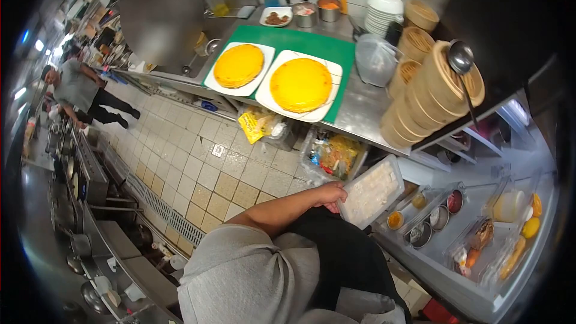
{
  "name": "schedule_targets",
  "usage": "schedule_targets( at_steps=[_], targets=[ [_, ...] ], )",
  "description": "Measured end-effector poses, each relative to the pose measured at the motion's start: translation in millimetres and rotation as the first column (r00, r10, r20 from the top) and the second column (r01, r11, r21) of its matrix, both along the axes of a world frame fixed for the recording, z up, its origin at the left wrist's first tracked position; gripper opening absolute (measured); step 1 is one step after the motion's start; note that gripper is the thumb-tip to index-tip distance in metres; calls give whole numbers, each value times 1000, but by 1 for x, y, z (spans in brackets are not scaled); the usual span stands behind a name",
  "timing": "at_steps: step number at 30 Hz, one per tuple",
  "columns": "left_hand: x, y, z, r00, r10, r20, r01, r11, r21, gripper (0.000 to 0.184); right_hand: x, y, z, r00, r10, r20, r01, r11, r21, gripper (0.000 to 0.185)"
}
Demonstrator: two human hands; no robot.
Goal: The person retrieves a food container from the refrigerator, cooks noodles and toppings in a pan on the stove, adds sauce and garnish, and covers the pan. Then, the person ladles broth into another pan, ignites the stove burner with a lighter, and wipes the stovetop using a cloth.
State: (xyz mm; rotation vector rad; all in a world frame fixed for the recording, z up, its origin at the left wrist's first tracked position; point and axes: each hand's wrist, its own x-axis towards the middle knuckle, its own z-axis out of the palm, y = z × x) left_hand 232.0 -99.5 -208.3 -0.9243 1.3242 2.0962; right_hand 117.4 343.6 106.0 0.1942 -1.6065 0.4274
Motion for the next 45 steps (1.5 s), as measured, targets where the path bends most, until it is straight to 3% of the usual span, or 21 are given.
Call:
schedule_targets(
  at_steps=[4, 5, 9, 11, 13, 14, 16, 17, 18, 19, 20, 21, 22, 23, 25, 29, 31, 36, 41, 43, 45],
  targets=[
    [46, -19, 3, 993, 117, -15, -116, 993, 26, 46, 6, -63, 2, 986, 161, 36, -160, 987, -27, 55],
    [56, -24, 3, 981, 192, -22, -191, 981, 22, 48, 10, -113, 6, 898, 439, -16, -433, 877, -207, 54],
    [105, -26, 0, 915, 403, -31, -400, 913, 76, 49, -2, -148, -8, 799, 599, 46, -601, 795, 90, 59],
    [135, -24, 0, 863, 504, -9, -503, 862, 62, 49, 0, -169, -38, 724, 684, 86, -647, 718, -256, 47],
    [163, -20, 8, 756, 655, -23, -651, 754, 87, 48, 5, -200, -39, 461, 845, 273, -854, 505, -122, 37],
    [179, -21, 13, 738, 674, -19, -671, 737, 82, 48, 2, -203, -60, 337, 864, 373, -850, 450, -275, 35],
    [208, -17, 22, 607, 795, 7, -794, 606, 51, 47, 17, -241, -73, 189, 835, 517, -931, 321, -177, 34],
    [222, -17, 19, 567, 824, 5, -823, 566, 48, 47, 24, -257, -89, -150, 809, 569, -874, 160, -459, 28],
    [237, -16, 11, 540, 842, 5, -841, 539, 45, 47, 28, -273, -100, -408, 649, 642, -770, 133, -624, 24],
    [252, -18, 7, 514, 858, 1, -857, 513, 41, 48, 40, -294, -110, -581, 493, 648, -649, 200, -734, 19],
    [266, -20, 4, 471, 882, -10, -881, 471, 35, 48, 47, -312, -126, -652, 303, 696, -671, 198, -715, 16],
    [280, -19, 1, 413, 911, -11, -909, 412, 67, 48, 65, -334, -131, -654, 200, 729, -732, 75, -677, 15],
    [292, -20, -2, 357, 934, -10, -929, 356, 105, 48, 81, -355, -136, -726, 13, 688, -679, 145, -719, 17],
    [305, -23, -7, 323, 946, -18, -940, 323, 113, 48, 100, -377, -135, -708, -149, 690, -706, 153, -691, 21],
    [335, -27, -11, 217, 975, -43, -958, 221, 181, 46, 132, -419, -160, -687, -346, 640, -693, 47, -719, 29],
    [400, -40, -5, 21, 999, -40, -983, 28, 179, 45, 225, -511, -178, -630, -578, 518, -623, -22, -782, 38],
    [434, -44, -7, -57, 997, -57, -984, -46, 173, 45, 283, -552, -169, -492, -710, 504, -621, -120, -775, 47],
    [516, -49, -6, -288, 953, -88, -950, -274, 148, 44, 386, -616, -168, -313, -835, 453, -572, -216, -792, 56],
    [561, -52, 2, -617, 780, -105, -785, -600, 155, 41, 444, -669, -172, -167, -894, 416, -544, -268, -795, 61],
    [578, -52, -4, -640, 759, -122, -768, -627, 126, 38, 467, -692, -180, -152, -909, 387, -515, -261, -816, 59],
    [590, -52, -4, -748, 649, -141, -664, -729, 165, 39, 496, -720, -179, -38, -889, 457, -448, -394, -803, 57]
  ],
)
